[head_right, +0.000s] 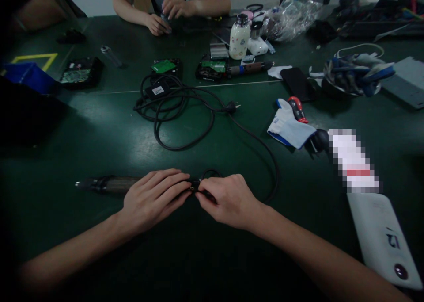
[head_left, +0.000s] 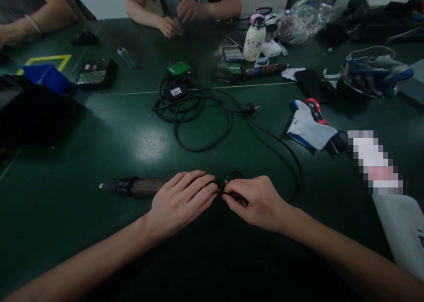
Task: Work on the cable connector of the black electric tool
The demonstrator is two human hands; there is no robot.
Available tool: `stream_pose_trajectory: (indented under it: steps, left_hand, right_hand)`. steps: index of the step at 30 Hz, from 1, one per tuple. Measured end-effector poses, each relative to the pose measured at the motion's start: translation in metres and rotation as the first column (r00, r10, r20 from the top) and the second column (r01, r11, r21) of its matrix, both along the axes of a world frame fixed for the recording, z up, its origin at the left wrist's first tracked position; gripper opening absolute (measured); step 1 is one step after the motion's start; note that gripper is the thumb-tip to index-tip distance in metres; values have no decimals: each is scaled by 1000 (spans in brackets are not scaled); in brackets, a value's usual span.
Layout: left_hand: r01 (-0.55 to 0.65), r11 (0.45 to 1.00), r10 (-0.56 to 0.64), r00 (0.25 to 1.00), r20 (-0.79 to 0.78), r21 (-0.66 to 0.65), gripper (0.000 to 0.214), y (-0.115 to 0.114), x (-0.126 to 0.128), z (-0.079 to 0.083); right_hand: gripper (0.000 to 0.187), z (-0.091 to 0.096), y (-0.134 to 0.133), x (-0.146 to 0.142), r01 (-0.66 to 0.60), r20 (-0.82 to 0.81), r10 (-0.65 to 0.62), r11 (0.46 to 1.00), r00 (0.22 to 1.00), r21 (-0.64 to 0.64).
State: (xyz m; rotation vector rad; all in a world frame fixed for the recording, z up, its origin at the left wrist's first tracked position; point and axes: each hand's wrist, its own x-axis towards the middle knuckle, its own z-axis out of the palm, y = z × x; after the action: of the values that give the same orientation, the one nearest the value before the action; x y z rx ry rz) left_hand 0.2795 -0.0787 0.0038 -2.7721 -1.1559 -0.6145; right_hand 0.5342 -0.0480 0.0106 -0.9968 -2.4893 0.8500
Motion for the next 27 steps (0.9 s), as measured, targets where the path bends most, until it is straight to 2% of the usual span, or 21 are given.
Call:
stream_pose_trajectory:
  steps: [8, 18, 27]
  left_hand:
    - [62, 998, -62, 997, -46, -4, 35, -2, -8, -4]
    - [-1, 1000, 1, 1000, 29, -7, 27, 0, 1, 2]
    - [4, 1000, -4, 1000, 15, -12, 28, 0, 1, 2]
  right_hand:
    - [14, -1, 0, 0, -6, 15, 6, 1000, 1000, 10]
    - [16, 1, 1, 0, -11, 1, 11, 1000, 1000, 5]
    - [14, 2, 1, 0, -4, -2, 4, 1000, 1000, 1]
